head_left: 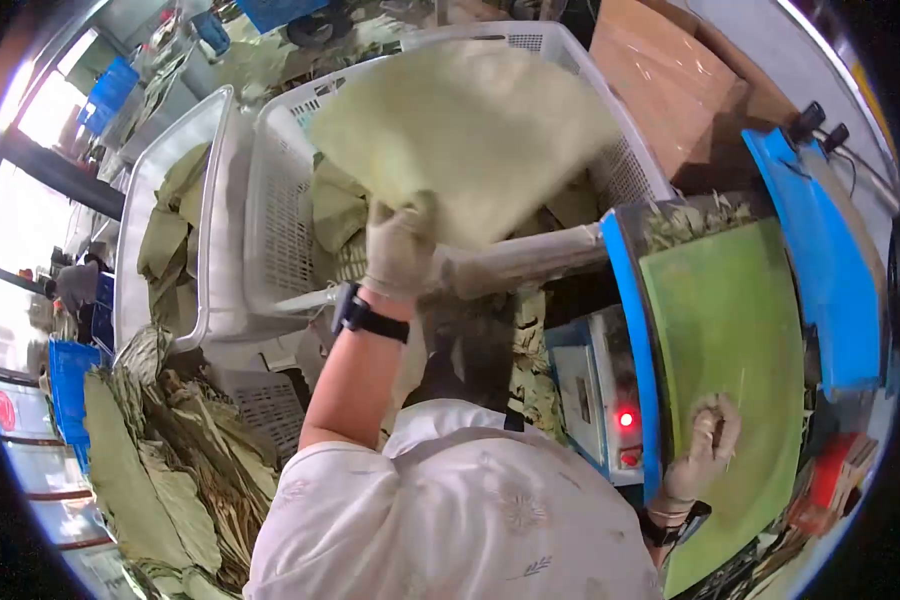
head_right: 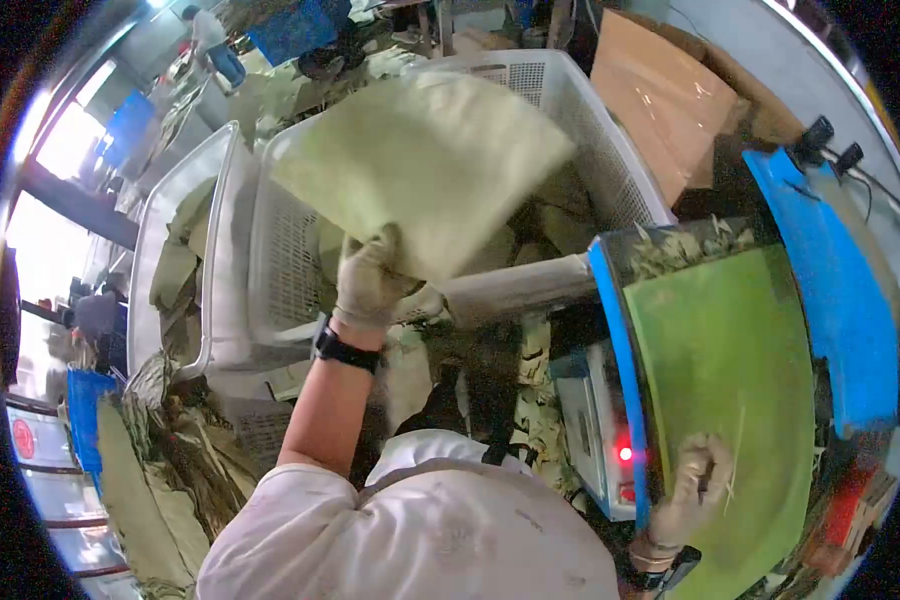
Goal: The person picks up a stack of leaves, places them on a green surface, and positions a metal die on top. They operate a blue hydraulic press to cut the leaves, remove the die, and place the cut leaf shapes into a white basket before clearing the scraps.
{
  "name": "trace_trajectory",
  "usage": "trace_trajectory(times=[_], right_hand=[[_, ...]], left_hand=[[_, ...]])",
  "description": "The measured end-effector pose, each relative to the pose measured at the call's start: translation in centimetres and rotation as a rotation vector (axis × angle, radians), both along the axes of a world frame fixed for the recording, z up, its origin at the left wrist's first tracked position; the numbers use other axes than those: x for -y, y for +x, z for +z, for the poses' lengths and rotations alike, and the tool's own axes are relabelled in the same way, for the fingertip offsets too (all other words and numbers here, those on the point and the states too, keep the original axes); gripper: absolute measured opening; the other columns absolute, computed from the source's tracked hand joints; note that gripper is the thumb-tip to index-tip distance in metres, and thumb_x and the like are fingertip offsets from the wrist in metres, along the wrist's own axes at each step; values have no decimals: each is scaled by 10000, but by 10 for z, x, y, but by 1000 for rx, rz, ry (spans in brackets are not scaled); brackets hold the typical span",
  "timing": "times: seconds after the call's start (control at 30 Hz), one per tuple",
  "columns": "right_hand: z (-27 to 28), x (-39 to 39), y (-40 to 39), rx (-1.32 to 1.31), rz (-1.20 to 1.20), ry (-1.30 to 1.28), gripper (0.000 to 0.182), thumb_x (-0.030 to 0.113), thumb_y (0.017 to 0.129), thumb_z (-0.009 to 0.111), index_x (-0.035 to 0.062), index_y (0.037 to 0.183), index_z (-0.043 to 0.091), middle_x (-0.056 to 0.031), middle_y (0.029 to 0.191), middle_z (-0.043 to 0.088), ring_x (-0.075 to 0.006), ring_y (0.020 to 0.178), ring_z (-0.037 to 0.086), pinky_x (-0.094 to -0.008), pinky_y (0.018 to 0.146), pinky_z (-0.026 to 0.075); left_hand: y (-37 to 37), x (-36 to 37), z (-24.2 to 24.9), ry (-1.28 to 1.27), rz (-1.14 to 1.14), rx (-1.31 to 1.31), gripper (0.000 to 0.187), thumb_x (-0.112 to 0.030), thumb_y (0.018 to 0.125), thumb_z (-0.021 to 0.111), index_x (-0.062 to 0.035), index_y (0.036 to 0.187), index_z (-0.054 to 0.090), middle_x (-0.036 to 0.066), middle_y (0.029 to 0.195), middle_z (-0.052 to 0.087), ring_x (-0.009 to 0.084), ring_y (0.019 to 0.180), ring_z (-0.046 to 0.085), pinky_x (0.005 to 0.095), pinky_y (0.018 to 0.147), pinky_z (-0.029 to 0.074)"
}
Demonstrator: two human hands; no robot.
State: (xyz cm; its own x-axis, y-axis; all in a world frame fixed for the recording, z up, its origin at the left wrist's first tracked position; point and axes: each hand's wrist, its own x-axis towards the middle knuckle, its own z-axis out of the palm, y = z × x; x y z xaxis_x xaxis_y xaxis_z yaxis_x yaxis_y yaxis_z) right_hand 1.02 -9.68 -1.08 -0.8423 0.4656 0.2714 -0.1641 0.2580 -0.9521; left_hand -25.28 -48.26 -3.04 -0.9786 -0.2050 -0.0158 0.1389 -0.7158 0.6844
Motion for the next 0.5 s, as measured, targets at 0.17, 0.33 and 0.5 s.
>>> trace_trajectory(times=[0.17,0.33,0.5], right_hand=[[2,30,-68,203,-386,436,412,207,1055,512,-70,1359,526,-182,1324,574,-293,1219,553,-411,1088,406],[-39,6,-110,494,-596,756,535,373,1056,542,-32,1404,527,-230,1414,541,-374,1324,494,-460,1120,391],[-60,-3,-119,726,-710,1056,573,450,1060,505,-32,1366,560,-252,1374,570,-433,1267,524,-485,1077,430]], left_hand=[[-76,133,-111,-113,423,602,575,97,864,635,-149,1358,474,125,1118,652,282,946,677,446,775,591],[-96,263,-320,10,355,816,743,87,841,689,-77,1487,361,133,1264,631,302,1077,638,489,858,555],[-118,317,-388,-299,185,788,691,40,841,716,-101,1453,428,122,1245,636,263,1009,646,470,817,542]])
